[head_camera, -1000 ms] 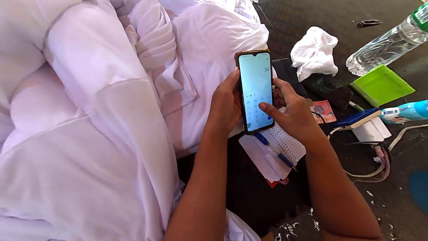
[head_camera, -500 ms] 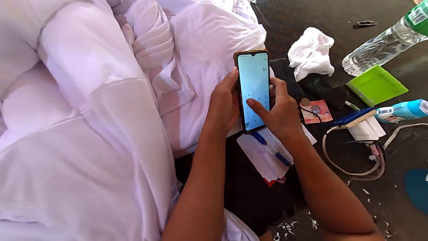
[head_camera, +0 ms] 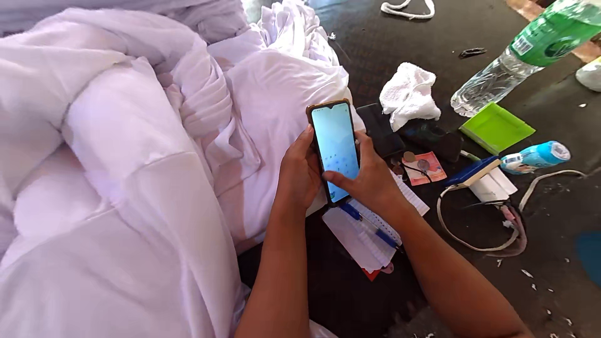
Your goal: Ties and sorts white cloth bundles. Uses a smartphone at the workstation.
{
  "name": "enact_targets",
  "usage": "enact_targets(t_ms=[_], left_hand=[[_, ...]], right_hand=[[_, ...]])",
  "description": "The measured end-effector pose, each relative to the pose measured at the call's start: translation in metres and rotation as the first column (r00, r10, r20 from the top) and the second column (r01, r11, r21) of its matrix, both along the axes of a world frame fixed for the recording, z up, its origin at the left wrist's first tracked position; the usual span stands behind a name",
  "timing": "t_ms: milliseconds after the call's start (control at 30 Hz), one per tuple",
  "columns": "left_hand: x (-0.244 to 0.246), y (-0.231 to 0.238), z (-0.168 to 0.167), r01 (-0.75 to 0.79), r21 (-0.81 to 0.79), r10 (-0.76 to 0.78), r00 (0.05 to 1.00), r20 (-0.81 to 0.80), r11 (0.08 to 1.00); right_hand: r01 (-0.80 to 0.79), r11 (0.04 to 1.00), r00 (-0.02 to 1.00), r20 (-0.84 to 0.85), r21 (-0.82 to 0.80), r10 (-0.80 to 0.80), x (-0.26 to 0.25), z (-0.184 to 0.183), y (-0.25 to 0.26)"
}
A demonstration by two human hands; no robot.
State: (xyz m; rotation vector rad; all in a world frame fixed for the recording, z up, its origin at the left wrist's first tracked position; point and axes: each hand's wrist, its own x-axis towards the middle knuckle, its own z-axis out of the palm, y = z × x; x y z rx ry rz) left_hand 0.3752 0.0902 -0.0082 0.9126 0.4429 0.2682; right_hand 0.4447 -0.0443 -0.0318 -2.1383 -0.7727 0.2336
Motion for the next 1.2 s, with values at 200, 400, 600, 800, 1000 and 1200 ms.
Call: enact_targets(t_ms=[200, 400, 600, 800, 1000, 1200], left_hand=[[0.004, -0.001, -0.001, -0.064, 0.025, 0.064, 0.998, 0.022, 0.998], [0.004, -0.002, 0.001, -0.116, -0.009, 0.116, 0.993, 0.024, 0.993], [0.003, -0.001, 0.000, -0.117, -0.070, 0.117, 0.993, 0.000, 0.991], [0.002, -0.001, -0.002, -0.155, -0.246, 0.179, 0.981, 0.081, 0.957], [0.003, -0.009, 0.003, -0.153, -0.246, 0.198, 0.966, 0.169, 0.957], [0.002, -0.009, -0.008, 0.110, -0.028, -0.092, 0.927, 0.364, 0.994]], right_hand=[[-0.053, 0.998, 0.982, -0.178, 0.022, 0.056, 0.006, 0.004, 0.002], [-0.169, 0.968, 0.940, -0.264, 0.184, 0.214, 0.021, 0.004, -0.007], [-0.143, 0.955, 0.935, -0.281, 0.260, 0.217, 0.022, 0.017, -0.017], [-0.085, 0.889, 0.833, -0.458, 0.450, 0.311, 0.022, 0.016, -0.020], [-0.121, 0.831, 0.479, -0.701, 0.544, 0.529, 0.034, 0.013, -0.028], [-0.055, 0.706, 0.373, -0.641, 0.706, 0.671, 0.043, 0.012, -0.035]])
